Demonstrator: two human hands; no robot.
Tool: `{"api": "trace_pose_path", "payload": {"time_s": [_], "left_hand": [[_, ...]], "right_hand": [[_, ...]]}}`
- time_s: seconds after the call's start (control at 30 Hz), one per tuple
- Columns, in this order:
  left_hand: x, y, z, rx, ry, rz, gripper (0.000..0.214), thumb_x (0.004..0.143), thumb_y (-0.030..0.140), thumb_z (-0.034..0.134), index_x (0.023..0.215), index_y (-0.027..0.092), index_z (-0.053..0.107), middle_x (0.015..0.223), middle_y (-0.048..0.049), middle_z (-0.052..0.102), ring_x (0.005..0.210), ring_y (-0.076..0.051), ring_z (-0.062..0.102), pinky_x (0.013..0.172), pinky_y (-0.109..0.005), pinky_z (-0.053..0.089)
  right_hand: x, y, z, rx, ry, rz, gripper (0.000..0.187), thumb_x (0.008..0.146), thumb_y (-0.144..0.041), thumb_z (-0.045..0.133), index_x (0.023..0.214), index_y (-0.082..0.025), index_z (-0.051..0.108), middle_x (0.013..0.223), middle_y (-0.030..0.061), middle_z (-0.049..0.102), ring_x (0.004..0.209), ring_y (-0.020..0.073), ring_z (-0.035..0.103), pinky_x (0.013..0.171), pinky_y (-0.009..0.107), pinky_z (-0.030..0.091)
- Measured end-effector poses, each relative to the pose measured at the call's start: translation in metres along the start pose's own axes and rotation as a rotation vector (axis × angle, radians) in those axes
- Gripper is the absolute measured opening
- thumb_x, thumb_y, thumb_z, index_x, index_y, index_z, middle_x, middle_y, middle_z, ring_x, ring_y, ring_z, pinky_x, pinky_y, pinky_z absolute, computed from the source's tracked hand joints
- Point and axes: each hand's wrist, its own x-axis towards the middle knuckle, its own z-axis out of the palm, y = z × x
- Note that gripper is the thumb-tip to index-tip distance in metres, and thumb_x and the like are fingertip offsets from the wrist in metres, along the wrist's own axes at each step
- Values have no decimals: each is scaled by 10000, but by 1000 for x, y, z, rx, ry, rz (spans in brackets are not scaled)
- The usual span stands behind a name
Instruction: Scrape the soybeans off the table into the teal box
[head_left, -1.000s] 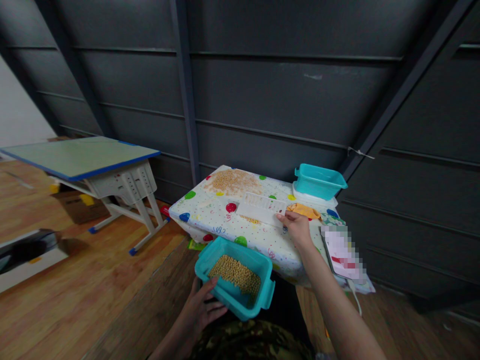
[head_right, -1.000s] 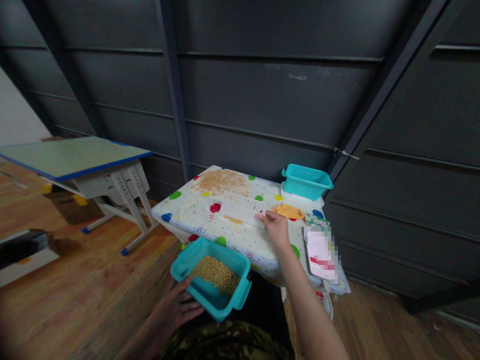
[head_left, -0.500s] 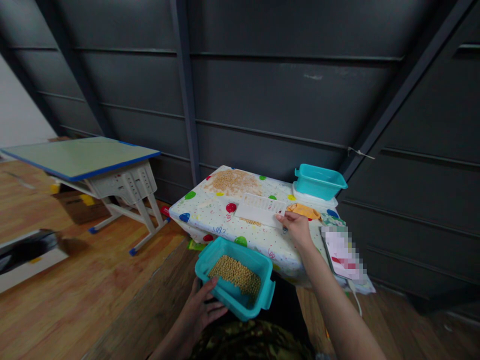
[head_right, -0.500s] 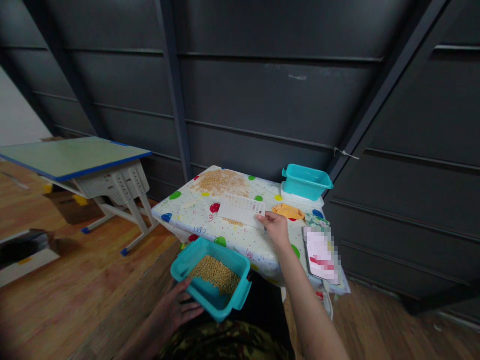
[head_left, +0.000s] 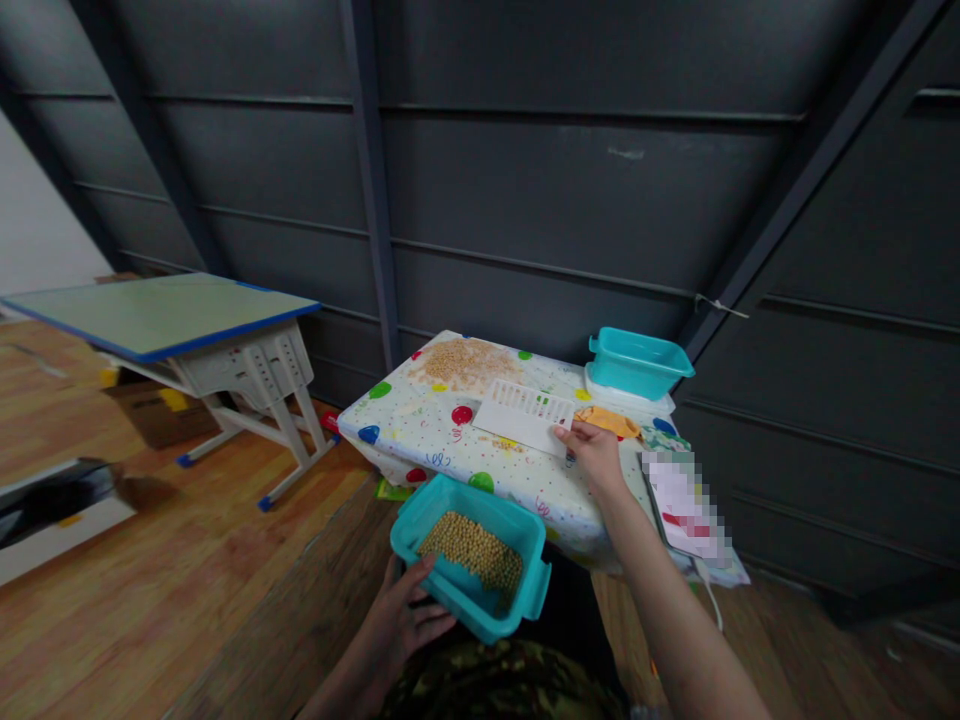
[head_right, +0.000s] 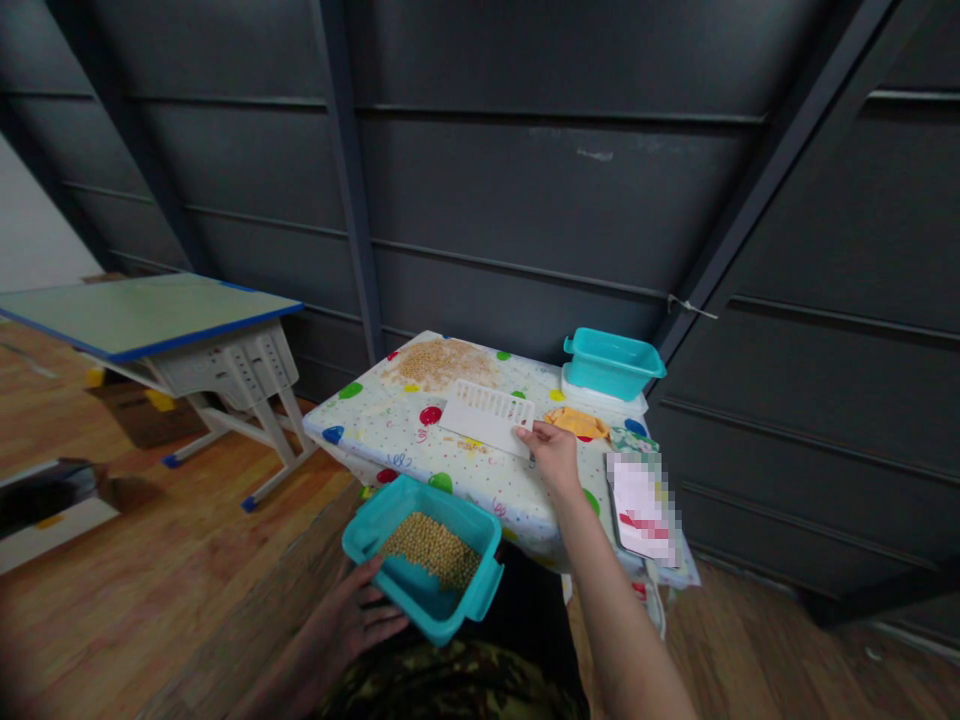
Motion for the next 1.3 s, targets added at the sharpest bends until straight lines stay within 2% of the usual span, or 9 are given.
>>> {"api": "trace_pose_path", "payload": {"time_s": [0.17,0.23,0.37,0.53,0.7,0.9,1.0,1.1,1.3], "left_hand": [[4,-3,-2,13,-11,16,841,940,471,786,1628,286,340,1015,-88,728,813,-325,835,933,-525,671],[5,-4,-2,17,-13,11,805,944,474,780,1604,271,366,987,-75,713,796,-312,828,914,-501,678],[4,-5,-3,35,-4,26,783,946,475,779,1590,319,362,997,-67,711,797,-311,832,897,-494,686],[6,-5,-4,7,3,11,801,920,472,812,1579,275,401,998,-81,706,792,-319,829,895,-502,688],[6,-3,-2,20,22,9,783,934,443,798,1588,288,397,986,-73,699,757,-310,822,848,-480,692],[-1,0,1,28,-27,22,784,955,465,773,1594,302,348,971,-50,713,800,-303,836,875,-470,693],[-5,2,4,22,-8,28,745,965,444,759,1580,292,365,964,-55,708,785,-303,830,870,-471,689],[-9,4,7,32,22,28,738,975,439,751,1587,308,360,1004,-63,697,756,-292,820,895,-495,678],[-7,1,3,13,-37,45,822,934,472,798,1611,278,374,1055,-98,681,831,-321,819,944,-515,661]], "right_hand": [[0,2,-1,-22,-41,3,526,608,-649,931,787,-159,866,801,114,821,698,229,650,662,355,480],[0,1,-1,-5,-48,16,545,583,-658,946,798,-163,871,826,124,833,711,240,668,673,363,496],[-1,-2,1,42,-51,36,570,536,-657,975,818,-171,883,897,147,857,759,266,714,722,387,543],[-3,-7,1,-3,-71,20,576,556,-696,956,794,-177,883,865,145,855,718,263,712,666,371,536],[-5,-13,1,-24,-98,6,577,546,-713,954,781,-192,881,841,124,852,693,261,700,654,378,541],[-7,-14,0,-69,-125,-16,591,598,-735,917,805,-182,878,793,118,828,669,252,674,603,360,510],[-9,-13,-1,-71,-135,-16,596,612,-734,909,824,-178,874,777,113,814,655,238,656,595,353,494],[-16,-10,-2,-88,-114,-36,594,638,-747,906,801,-178,856,704,87,773,612,219,614,573,345,470],[-36,-8,-4,-175,-78,-77,593,698,-806,878,735,-218,804,609,52,703,617,239,625,543,326,455]]}}
